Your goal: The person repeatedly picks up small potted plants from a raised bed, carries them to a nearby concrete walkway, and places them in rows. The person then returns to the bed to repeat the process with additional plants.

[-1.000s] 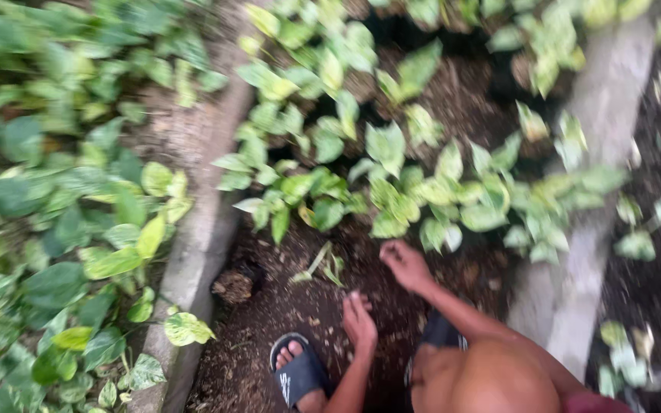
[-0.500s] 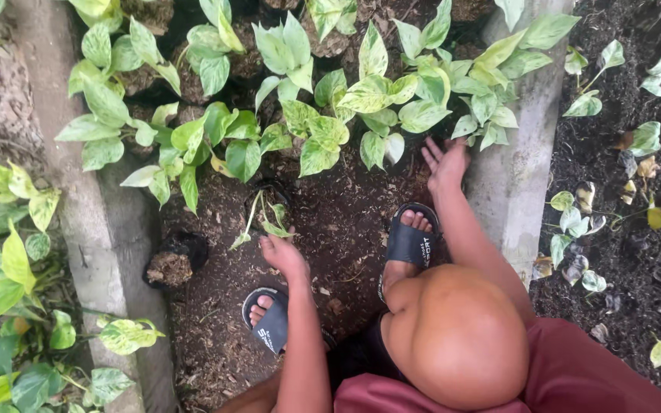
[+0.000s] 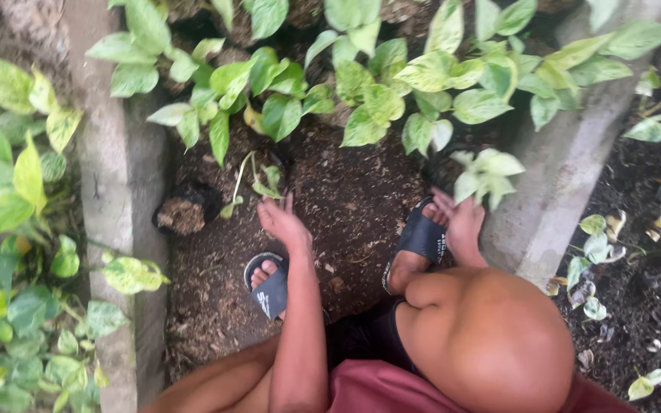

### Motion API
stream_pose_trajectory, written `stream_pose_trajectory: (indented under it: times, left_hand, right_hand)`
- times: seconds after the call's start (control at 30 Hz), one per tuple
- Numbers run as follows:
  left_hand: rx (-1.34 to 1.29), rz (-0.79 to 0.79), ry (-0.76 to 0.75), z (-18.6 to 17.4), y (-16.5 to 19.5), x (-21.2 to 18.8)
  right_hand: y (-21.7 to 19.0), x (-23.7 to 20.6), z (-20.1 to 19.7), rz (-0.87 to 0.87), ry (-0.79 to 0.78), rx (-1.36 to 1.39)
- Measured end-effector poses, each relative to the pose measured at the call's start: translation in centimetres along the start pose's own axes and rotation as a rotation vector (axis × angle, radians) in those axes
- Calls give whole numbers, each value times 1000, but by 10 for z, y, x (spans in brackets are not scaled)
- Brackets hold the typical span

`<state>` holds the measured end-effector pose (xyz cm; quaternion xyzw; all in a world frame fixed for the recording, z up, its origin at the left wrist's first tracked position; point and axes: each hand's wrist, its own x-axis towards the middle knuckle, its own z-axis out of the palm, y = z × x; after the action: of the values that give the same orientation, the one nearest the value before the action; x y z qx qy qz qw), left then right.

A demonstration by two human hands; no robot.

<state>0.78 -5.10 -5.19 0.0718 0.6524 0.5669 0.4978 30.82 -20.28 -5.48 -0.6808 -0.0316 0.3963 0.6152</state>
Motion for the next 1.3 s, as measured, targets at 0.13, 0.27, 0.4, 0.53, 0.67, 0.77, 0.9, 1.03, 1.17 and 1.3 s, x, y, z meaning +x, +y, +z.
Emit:
stream_pose_trajectory:
  times: [0.13,0.27,0.4,0.53,0.67,0.77,0.9,1.03,1.17,1.3]
  left_hand:
    - [381,116,81,-7,-2,0]
    - [637,531,137,-15,3,-13]
    - [748,664,1,-16,21,-24]
    - [951,842,-105,-15,31,-26]
    - [1097,1003,-132,-15,27,-14]
    - [1186,892,-222,-13,23,-2]
    - [1158,830,-259,-5,28,0]
    - [1135,935,-234,8,37,-8]
    - [1130,781,-181,20,37,-9]
    - [1280,763,-118,25,34,0]
  right_hand:
    - [38,-27,11,-55,-402,-561]
    - [64,-17,69,-378,-779,-789]
    - [69,-5,142,-245,-744,-724]
    - [58,0,191,-190,-645,-591]
    - [55,-9,205,-148,-638,-403]
    - [62,-20,207,-180,-660,-536]
    - [66,-28,210,-141,-704,-489]
    - [59,-29,208,-334,-747,-625]
    - [51,-28,197,-261,-728,-550]
    - [36,-6,175,-73,-486,-204]
